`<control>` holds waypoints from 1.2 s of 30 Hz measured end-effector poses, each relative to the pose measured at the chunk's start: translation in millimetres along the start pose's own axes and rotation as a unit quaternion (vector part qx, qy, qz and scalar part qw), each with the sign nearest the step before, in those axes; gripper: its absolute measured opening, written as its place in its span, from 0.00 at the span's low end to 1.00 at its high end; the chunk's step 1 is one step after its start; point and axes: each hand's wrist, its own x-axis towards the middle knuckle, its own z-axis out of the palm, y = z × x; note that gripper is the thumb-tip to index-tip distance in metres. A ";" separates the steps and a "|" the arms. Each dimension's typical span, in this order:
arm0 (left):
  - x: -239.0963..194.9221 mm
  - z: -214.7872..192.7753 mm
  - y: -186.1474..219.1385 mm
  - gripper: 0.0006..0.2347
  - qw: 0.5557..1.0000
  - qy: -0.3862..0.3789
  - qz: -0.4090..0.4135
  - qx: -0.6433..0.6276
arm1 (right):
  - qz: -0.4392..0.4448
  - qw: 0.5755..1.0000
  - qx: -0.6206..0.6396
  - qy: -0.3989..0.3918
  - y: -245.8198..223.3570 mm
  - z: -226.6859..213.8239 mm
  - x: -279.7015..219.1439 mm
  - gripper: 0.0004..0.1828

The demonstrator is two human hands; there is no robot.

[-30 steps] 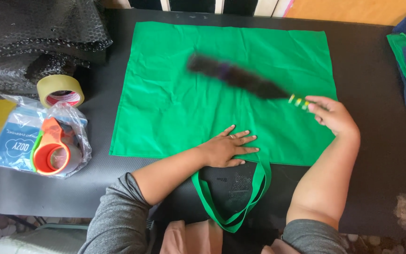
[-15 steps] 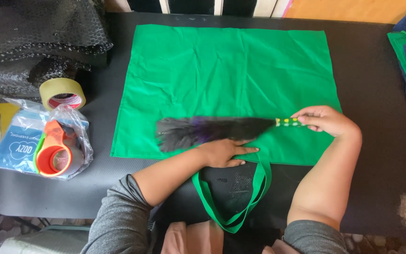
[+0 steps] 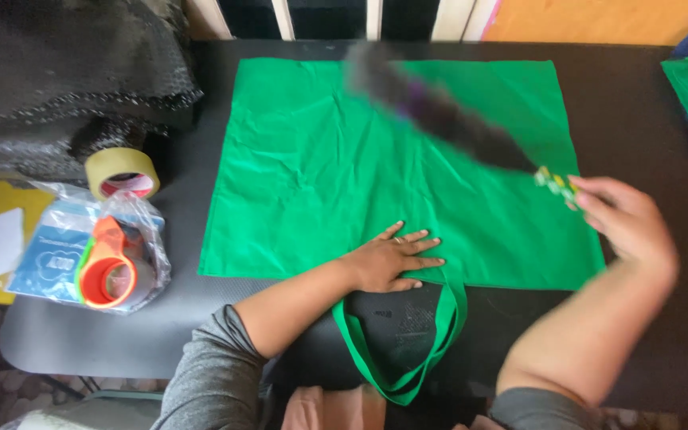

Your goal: The person dusts a green reusable bag with a feather duster, then places a white bubble-wrapped package inside. They fold the bag's top over the package and insert a small blue box into the bag.

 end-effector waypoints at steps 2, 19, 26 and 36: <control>-1.1 -10.7 4.6 0.25 1.000 -0.015 -0.007 -0.003 | -0.013 0.999 -0.029 -0.028 24.9 -28.5 -12.0 0.18; -1.4 -17.2 9.8 0.25 1.000 -0.017 -0.006 -0.023 | -0.020 0.961 0.131 0.244 128.6 -25.1 9.3 0.07; -1.3 -20.4 10.4 0.25 1.000 -0.012 -0.011 -0.023 | 0.032 0.998 -0.013 0.053 88.9 -21.4 -9.7 0.12; -0.8 -19.4 9.8 0.24 1.000 -0.019 -0.011 -0.016 | -0.042 0.938 0.112 0.325 162.6 -32.1 28.1 0.08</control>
